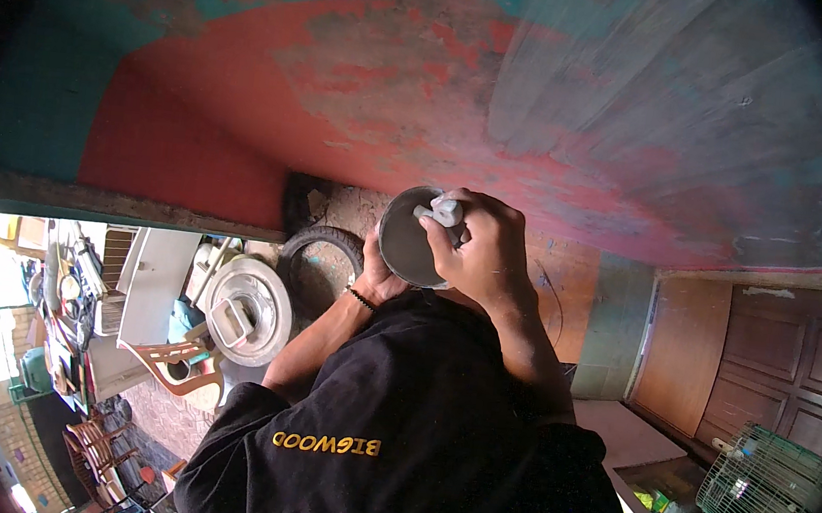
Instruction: The person paints a concrete wall with white paint using a brush, dipping the brush into a paint bucket and applying paint to the wall in strokes.
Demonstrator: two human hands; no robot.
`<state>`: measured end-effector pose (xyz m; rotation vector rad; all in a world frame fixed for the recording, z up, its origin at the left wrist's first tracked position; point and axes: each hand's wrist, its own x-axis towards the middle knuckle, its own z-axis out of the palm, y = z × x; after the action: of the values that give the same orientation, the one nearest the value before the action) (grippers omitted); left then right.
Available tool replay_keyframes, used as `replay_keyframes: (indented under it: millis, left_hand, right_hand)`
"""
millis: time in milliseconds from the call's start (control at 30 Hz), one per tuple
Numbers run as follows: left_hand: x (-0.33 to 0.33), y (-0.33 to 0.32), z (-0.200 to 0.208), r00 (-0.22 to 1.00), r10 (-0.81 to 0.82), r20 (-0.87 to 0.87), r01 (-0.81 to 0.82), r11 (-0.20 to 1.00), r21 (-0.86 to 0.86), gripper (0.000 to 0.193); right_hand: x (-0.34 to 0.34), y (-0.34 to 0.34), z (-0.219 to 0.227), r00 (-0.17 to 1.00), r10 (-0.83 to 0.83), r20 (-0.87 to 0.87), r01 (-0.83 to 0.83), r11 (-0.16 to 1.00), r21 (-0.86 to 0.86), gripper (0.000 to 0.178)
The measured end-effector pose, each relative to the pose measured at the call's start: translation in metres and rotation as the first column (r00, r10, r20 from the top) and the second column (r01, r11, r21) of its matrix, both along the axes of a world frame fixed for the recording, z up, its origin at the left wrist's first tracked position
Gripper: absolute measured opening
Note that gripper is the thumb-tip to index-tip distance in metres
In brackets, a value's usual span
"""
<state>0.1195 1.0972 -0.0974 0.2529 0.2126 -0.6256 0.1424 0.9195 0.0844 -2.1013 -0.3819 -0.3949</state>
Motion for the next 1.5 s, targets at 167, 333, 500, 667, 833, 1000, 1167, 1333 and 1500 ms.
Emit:
replay_keyframes:
  millis: [167, 333, 500, 667, 833, 1000, 1167, 1333, 1500]
  left_hand:
    - [0.001, -0.002, -0.006, 1.0, -0.003, -0.006, 0.003, 1.0, -0.001, 0.085]
    - [0.0, -0.001, -0.017, 0.999, -0.004, -0.042, 0.004, 1.0, -0.006, 0.085]
    - [0.0, -0.001, -0.016, 0.996, -0.029, -0.082, 0.031, 0.999, 0.019, 0.085]
    - [-0.001, -0.004, -0.007, 0.995, -0.08, -0.053, 0.083, 0.995, 0.053, 0.085]
    - [-0.003, 0.008, -0.012, 0.991, -0.132, -0.033, 0.132, 0.991, -0.013, 0.085]
    - [-0.006, 0.018, -0.014, 0.991, -0.125, -0.038, 0.123, 0.991, -0.051, 0.081]
    - [-0.014, 0.018, -0.011, 0.988, -0.141, -0.057, 0.145, 0.987, 0.073, 0.089]
    - [-0.012, 0.016, -0.016, 0.972, -0.211, -0.103, 0.218, 0.974, 0.06, 0.091]
    - [-0.007, 0.002, -0.012, 0.975, -0.19, -0.111, 0.184, 0.981, -0.062, 0.081]
  right_hand:
    - [0.001, -0.015, -0.008, 0.997, -0.079, 0.016, 0.073, 0.965, 0.251, 0.015]
    - [-0.002, -0.037, -0.027, 0.96, -0.101, -0.26, 0.245, 0.751, 0.614, 0.023]
    - [-0.015, -0.045, -0.035, 0.9, -0.048, -0.432, 0.361, 0.637, 0.681, 0.023]
    - [-0.026, -0.04, -0.036, 0.882, 0.015, -0.47, 0.375, 0.581, 0.722, 0.021]
    - [-0.034, -0.039, -0.041, 0.876, -0.075, -0.476, 0.439, 0.531, 0.725, 0.02]
    - [-0.05, -0.047, -0.063, 0.839, -0.087, -0.537, 0.527, 0.369, 0.765, 0.018]
    - [-0.073, -0.048, -0.091, 0.815, 0.103, -0.57, 0.546, 0.196, 0.815, 0.016]
    - [-0.085, -0.05, -0.116, 0.782, 0.208, -0.587, 0.571, 0.136, 0.809, 0.015]
    - [-0.083, -0.05, -0.112, 0.844, 0.257, -0.471, 0.496, -0.038, 0.868, 0.013]
